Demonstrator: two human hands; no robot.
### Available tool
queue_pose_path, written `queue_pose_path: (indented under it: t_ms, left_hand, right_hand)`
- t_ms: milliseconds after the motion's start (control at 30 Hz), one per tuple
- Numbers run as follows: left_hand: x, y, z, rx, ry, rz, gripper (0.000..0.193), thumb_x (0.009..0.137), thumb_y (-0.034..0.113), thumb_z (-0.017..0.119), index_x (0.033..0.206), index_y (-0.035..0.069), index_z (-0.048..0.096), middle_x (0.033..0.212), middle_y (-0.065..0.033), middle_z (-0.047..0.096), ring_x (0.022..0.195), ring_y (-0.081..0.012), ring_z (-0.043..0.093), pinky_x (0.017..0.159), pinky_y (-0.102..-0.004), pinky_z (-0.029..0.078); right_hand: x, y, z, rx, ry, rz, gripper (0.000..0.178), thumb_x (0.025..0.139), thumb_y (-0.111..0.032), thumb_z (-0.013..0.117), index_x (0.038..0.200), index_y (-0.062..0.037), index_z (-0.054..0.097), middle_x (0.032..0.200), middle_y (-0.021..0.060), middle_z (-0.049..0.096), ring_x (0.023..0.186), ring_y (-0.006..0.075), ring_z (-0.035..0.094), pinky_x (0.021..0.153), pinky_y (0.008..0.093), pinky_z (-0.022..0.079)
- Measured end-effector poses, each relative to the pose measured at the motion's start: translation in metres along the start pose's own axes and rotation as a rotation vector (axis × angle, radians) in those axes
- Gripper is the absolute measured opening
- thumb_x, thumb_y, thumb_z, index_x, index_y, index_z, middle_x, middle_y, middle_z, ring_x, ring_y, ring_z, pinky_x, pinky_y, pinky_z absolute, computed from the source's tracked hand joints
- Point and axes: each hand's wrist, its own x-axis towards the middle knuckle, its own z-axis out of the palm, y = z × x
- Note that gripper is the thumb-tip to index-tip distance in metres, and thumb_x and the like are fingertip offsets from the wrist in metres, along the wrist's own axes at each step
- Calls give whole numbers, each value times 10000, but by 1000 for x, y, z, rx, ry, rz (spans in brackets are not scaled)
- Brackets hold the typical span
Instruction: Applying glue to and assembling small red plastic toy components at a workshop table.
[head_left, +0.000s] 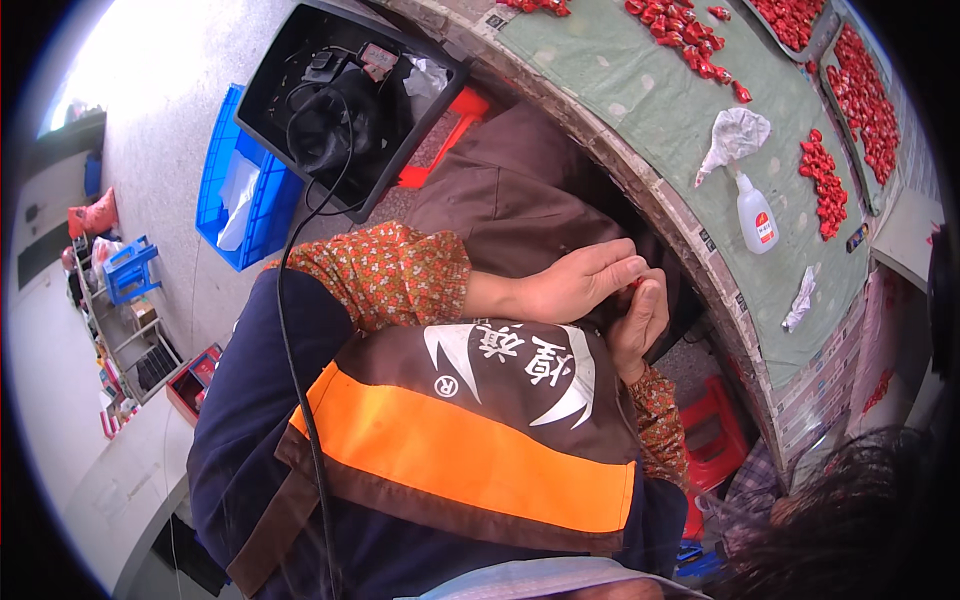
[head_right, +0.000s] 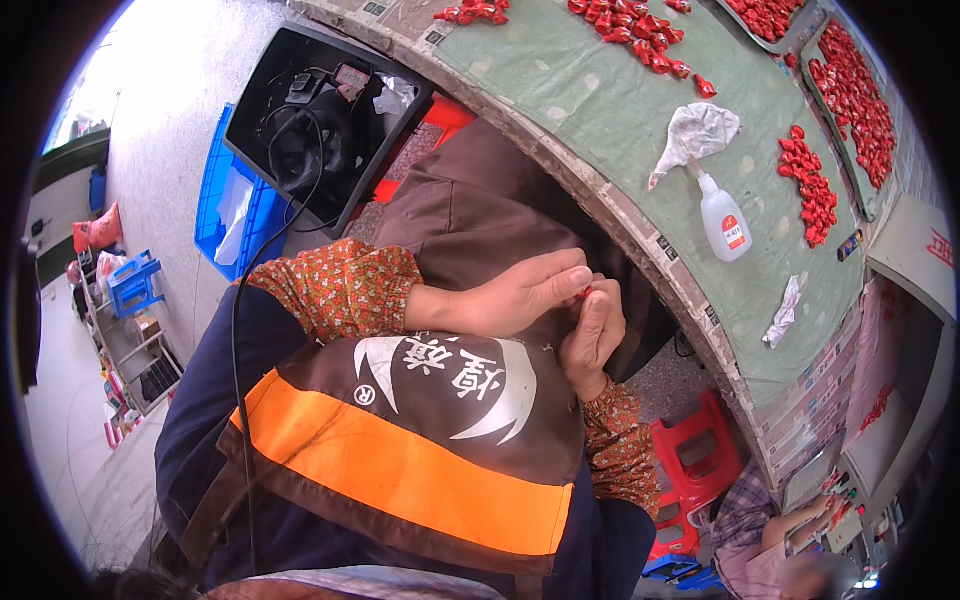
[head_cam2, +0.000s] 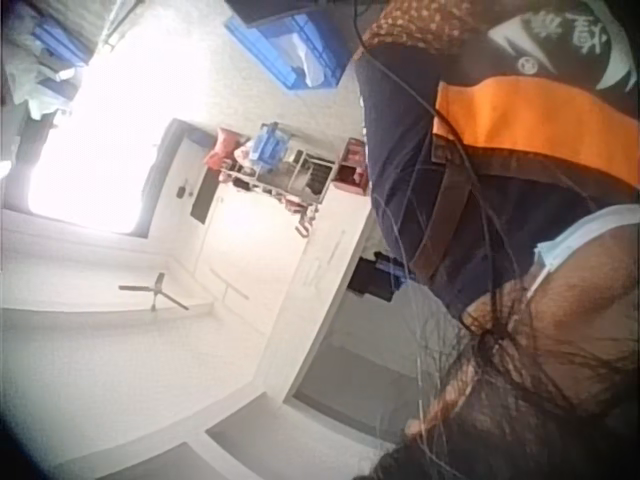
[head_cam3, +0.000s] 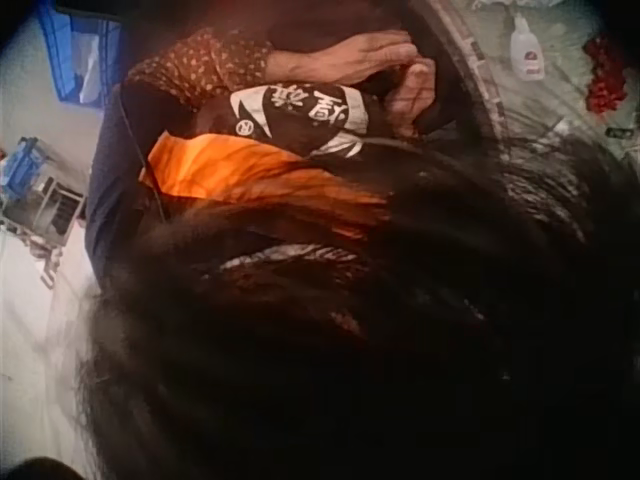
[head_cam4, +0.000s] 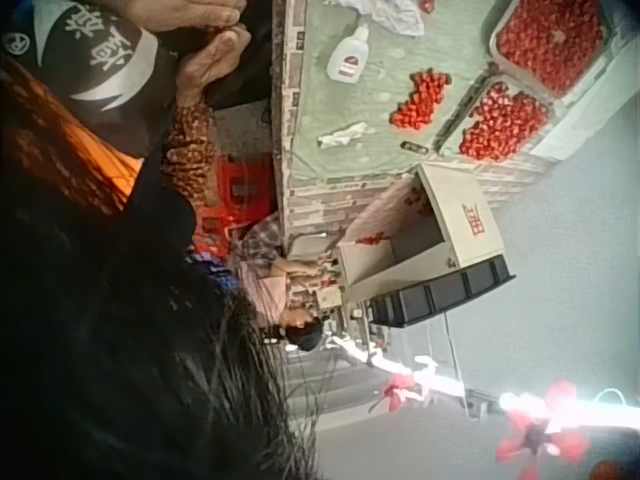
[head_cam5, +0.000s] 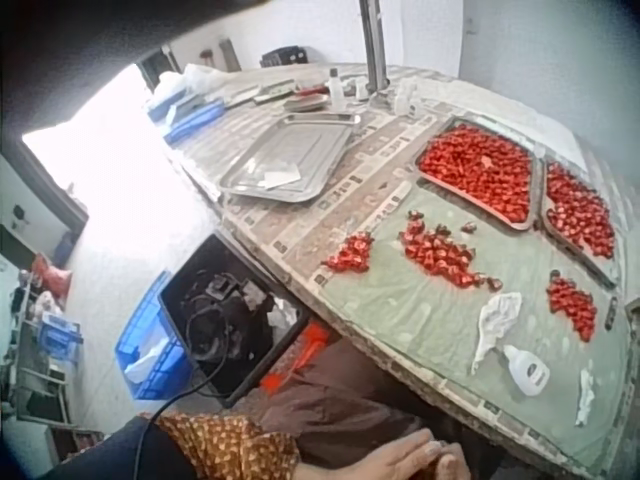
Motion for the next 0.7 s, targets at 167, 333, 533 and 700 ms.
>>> queue_pose_path:
  t_ms: [167,333,533,700]
  left_hand:
    - [0,9,-6,60,-29,-27,303,1086,279,513,943,12,518,853,-39,524,842,-109,513,765,-288,470]
    - [3,14,-8,210,-53,-57,297,1085,269,520,921,21,503,849,-20,500,832,-92,489,759,-271,458]
    - [3,12,-6,28,-119,-19,351,1103,331,469,937,28,531,868,17,499,808,-81,455,759,-263,454]
    - [2,15,-5,-35,-92,-116,416,1108,389,427,969,23,567,866,16,507,808,-83,463,761,-256,457]
  right_hand:
    - [0,-4,0,62,25,49,359,1108,-267,368,845,-49,477,763,-15,416,676,81,356,603,245,289]
    - [2,-9,-4,-4,-4,43,326,1102,-215,408,835,-42,477,751,-11,419,671,93,374,600,252,305]
    - [0,-7,-3,-62,48,-1,333,1098,-203,415,830,-22,494,720,27,469,635,111,417,571,281,337]
    - [0,-2,-5,-94,21,-69,313,1084,-196,431,837,-18,506,715,44,490,612,127,431,564,284,351]
